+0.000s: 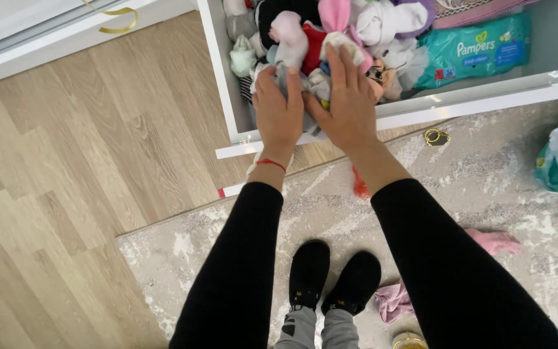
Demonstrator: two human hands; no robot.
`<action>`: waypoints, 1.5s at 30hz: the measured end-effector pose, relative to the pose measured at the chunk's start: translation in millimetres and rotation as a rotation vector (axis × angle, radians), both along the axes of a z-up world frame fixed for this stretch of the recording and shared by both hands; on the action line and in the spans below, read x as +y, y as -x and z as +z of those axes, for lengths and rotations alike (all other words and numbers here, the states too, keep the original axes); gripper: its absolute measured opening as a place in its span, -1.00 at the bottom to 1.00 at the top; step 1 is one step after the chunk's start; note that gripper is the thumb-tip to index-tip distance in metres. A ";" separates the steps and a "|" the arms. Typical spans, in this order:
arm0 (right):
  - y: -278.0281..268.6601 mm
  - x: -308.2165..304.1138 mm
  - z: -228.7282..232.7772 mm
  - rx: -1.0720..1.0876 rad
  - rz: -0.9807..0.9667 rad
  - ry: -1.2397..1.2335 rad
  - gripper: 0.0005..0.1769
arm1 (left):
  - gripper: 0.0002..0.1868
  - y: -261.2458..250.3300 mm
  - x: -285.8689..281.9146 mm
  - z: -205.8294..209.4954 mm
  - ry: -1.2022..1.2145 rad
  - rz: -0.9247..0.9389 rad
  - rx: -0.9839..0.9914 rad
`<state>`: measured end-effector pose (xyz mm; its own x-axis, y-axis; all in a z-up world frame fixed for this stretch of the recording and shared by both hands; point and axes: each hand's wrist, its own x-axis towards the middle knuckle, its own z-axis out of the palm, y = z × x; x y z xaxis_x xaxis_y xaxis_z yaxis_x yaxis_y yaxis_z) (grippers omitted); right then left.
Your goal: The person removes various baby items from a drawer, folds them, and places them back into the drawer in an organized manner. The items include socks, hats, and a package of diapers.
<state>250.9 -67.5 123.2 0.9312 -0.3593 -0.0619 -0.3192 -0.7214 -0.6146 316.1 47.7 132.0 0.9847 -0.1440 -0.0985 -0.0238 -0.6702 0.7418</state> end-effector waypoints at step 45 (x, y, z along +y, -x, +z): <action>9.1 -8.3 -48.6 -0.105 0.036 0.510 -0.75 | -0.62 16.6 14.3 -72.2 -0.566 -0.535 -0.246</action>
<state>241.8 -75.8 74.6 0.9353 -0.2866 0.2076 -0.2437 -0.9470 -0.2092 299.5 62.0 59.8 0.7995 -0.5942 -0.0876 -0.5648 -0.7935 0.2267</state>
